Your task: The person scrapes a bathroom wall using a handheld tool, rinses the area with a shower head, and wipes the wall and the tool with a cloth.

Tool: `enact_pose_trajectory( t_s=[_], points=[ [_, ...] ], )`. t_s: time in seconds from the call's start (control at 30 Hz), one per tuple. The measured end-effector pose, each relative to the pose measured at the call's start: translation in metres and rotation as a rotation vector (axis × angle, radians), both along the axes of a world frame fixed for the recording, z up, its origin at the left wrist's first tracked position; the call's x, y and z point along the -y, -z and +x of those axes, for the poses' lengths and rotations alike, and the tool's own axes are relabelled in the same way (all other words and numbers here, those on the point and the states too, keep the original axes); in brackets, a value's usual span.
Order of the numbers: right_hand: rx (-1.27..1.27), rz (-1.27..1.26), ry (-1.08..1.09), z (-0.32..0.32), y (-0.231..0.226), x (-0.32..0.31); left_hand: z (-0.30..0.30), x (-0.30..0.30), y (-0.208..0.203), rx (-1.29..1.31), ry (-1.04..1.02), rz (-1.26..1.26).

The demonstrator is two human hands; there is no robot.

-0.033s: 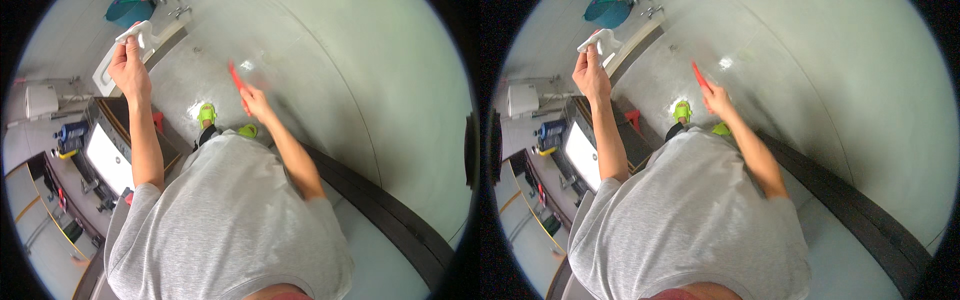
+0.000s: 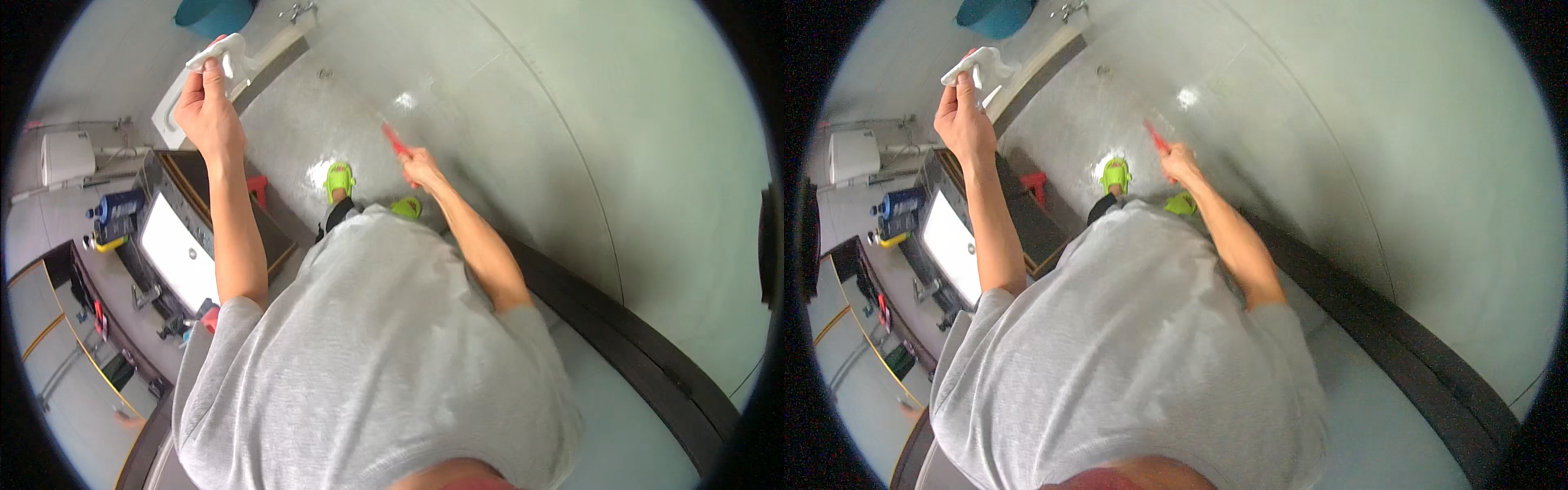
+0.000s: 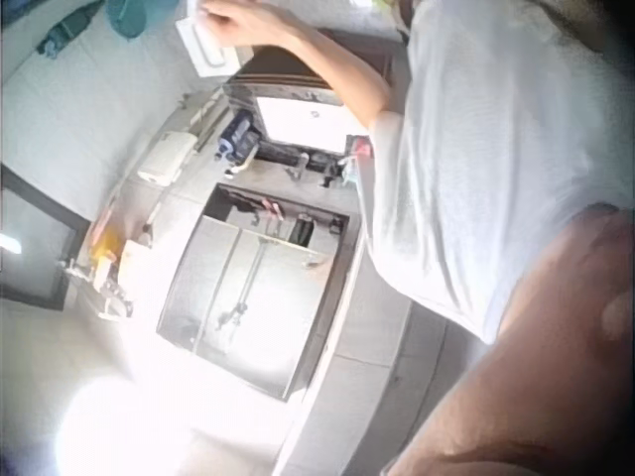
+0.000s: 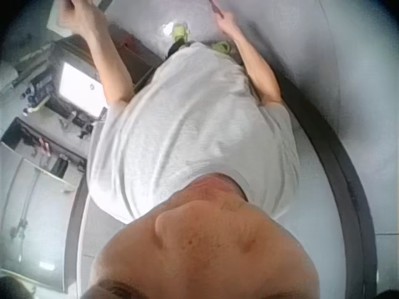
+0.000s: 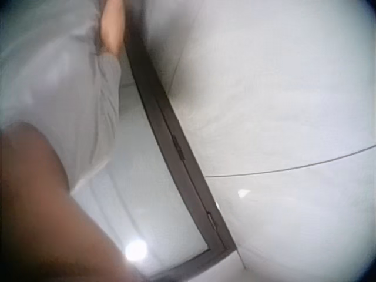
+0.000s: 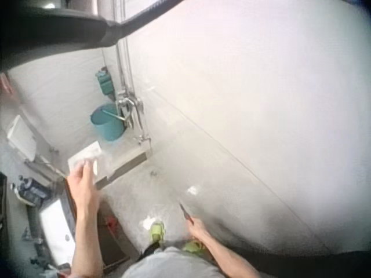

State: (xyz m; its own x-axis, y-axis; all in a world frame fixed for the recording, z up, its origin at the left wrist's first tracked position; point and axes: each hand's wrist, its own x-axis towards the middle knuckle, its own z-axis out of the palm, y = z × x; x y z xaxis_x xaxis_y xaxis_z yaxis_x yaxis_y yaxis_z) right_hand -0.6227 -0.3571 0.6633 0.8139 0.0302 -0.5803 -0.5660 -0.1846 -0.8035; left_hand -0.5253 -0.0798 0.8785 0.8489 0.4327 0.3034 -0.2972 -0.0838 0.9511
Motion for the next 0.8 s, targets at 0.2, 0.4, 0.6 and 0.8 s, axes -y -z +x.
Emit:
enact_pose_trajectory(
  t_s=[0.2, 0.4, 0.6, 0.8],
  points=[
    [0.152, 0.031, -0.073, 0.032, -0.042, -0.038, -0.053, -0.065, 0.044, -0.163, -0.177, 0.137],
    [0.375, 0.086, -0.111, 0.001, -0.094, -0.061, -0.054, -0.079, 0.062, -0.025, -0.162, -0.116],
    [-0.031, 0.036, 0.007, -0.056, -0.087, -0.007, -0.025, 0.018, 0.022, -0.016, 0.012, -0.034],
    [0.004, -0.086, 0.362, -0.121, -0.093, 0.063, -0.046, 0.206, -0.001, 0.725, 0.439, 0.258]
  ],
)
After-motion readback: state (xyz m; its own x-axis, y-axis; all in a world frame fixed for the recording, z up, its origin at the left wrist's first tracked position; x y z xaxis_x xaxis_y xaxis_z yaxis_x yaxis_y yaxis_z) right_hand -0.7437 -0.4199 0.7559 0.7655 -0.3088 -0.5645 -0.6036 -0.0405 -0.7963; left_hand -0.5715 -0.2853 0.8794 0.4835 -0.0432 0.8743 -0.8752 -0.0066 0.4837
